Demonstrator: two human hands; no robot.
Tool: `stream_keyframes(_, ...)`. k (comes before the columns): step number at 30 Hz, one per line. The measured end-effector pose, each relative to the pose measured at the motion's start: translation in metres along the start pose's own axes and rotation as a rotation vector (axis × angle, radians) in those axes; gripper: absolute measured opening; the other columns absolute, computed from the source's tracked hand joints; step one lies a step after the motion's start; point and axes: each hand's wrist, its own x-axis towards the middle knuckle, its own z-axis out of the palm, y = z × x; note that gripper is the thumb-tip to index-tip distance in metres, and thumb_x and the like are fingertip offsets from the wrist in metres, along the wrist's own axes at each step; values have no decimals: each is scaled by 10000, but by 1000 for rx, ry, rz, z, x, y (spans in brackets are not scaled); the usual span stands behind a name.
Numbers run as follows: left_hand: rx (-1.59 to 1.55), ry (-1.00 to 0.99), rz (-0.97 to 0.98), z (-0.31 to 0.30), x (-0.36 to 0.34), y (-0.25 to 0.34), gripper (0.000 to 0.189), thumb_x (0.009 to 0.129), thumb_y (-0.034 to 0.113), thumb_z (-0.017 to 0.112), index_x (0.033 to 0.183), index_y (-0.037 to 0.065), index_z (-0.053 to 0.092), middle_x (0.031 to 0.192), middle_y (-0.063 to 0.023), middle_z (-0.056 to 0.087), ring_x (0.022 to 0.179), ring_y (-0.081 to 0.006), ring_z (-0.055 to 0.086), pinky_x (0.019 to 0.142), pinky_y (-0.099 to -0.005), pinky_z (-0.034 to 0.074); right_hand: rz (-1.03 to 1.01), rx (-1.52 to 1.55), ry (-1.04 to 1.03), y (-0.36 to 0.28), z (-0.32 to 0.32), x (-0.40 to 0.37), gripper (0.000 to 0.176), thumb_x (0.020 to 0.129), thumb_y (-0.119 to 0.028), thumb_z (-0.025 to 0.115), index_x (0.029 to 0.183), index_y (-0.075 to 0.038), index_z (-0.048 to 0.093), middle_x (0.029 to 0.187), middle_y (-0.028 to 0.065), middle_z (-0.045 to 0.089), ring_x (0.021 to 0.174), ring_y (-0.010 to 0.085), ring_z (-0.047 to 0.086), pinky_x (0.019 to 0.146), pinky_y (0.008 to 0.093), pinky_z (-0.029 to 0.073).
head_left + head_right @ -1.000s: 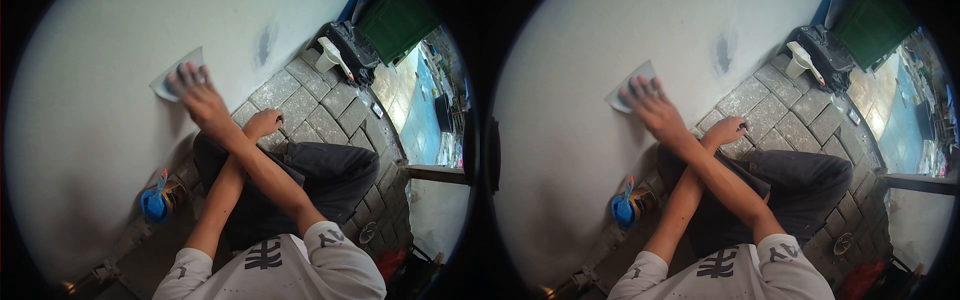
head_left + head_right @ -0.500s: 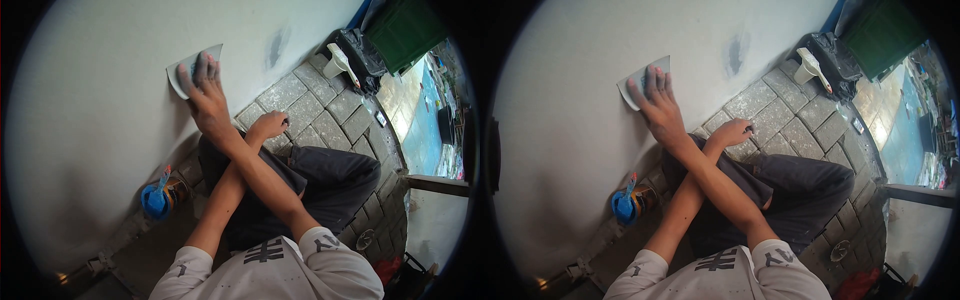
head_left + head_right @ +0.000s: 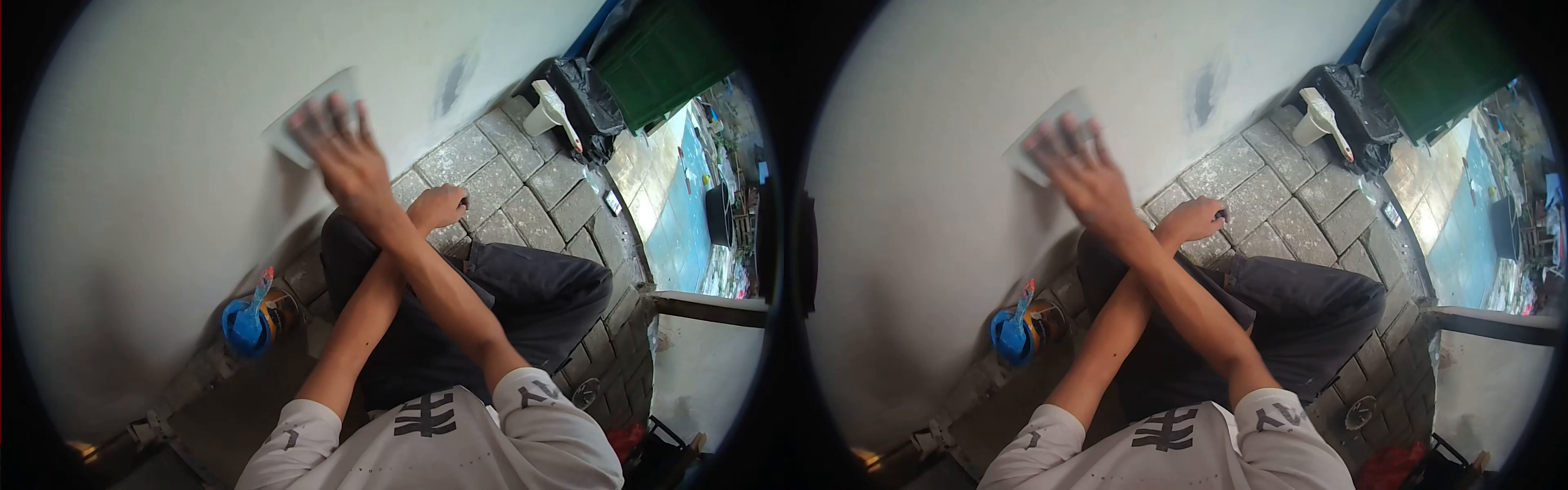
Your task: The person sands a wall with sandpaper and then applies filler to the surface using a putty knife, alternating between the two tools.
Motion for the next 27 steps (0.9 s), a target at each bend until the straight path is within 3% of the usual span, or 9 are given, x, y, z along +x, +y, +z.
stream_keyframes(3, -27, 29, -3, -4, -1, -3, 209, 872, 218, 612, 973, 51, 686, 956, -203, 718, 912, -396, 693, 818, -505, 555, 251, -81, 219, 14, 7, 3, 708, 770, 87, 604, 1461, 25, 463, 1467, 238, 503, 1410, 409, 428, 1179, 572, 309)
stream_keyframes(7, -24, -12, -8, -1, 1, -3, 213, 868, 213, 611, 969, 41, 686, 958, -208, 717, 916, -398, 691, 817, -503, 554, -110, 65, -158, -1, -2, -8, 734, 764, 137, 586, 1475, 53, 423, 1503, 291, 431, 1444, 441, 353, 1195, 576, 269)
stream_keyframes(10, -1, -20, -41, -2, 0, -3, 210, 878, 209, 621, 1006, 64, 704, 965, -189, 714, 918, -383, 679, 822, -476, 536, 281, -52, 128, 8, 5, -6, 734, 771, 134, 595, 1479, 46, 423, 1521, 261, 428, 1466, 427, 323, 1198, 539, 291)
stream_keyframes(13, -34, -44, -63, 0, 1, -6, 206, 877, 210, 626, 999, 62, 702, 959, -193, 712, 919, -384, 678, 818, -482, 533, -39, 98, -139, -10, 8, -19, 735, 778, 136, 599, 1485, 36, 421, 1519, 281, 420, 1457, 489, 297, 1198, 558, 263)
stream_keyframes(15, -38, -48, -33, 5, 4, -8, 212, 877, 217, 630, 1000, 59, 700, 960, -194, 710, 927, -387, 676, 825, -481, 532, -54, 21, -172, -2, 4, -19, 741, 778, 119, 603, 1490, 29, 418, 1514, 290, 421, 1452, 506, 295, 1200, 561, 259)
stream_keyframes(17, -20, -36, -33, 2, 3, -8, 209, 883, 215, 628, 1003, 60, 699, 972, -193, 710, 931, -389, 674, 831, -478, 532, 341, -15, 148, 4, 13, -14, 739, 781, 87, 612, 1492, 23, 419, 1511, 280, 429, 1456, 485, 308, 1208, 554, 252)
stream_keyframes(21, 7, -60, -56, 0, 3, -6, 210, 890, 215, 626, 1011, 60, 699, 988, -192, 711, 934, -388, 674, 837, -475, 532, -58, 39, -144, -8, 9, -19, 733, 771, 135, 554, 1485, 52, 408, 1530, 284, 401, 1467, 482, 284, 1205, 584, 235)
stream_keyframes(24, -31, -11, -25, -5, 5, -4, 213, 893, 215, 626, 1020, 60, 698, 983, -188, 712, 934, -384, 674, 833, -471, 532, 329, 36, 145, -4, 14, -10, 678, 810, 70, 562, 1476, 19, 446, 1528, 241, 432, 1472, 424, 322, 1202, 585, 251)
stream_keyframes(27, -56, -54, -56, -4, -3, -2, 214, 894, 215, 626, 1023, 60, 698, 985, -185, 712, 931, -377, 676, 827, -465, 532, 76, 126, -75, -22, 16, -16, 685, 826, 134, 566, 1489, 24, 427, 1562, 262, 366, 1480, 456, 270, 1207, 565, 241)
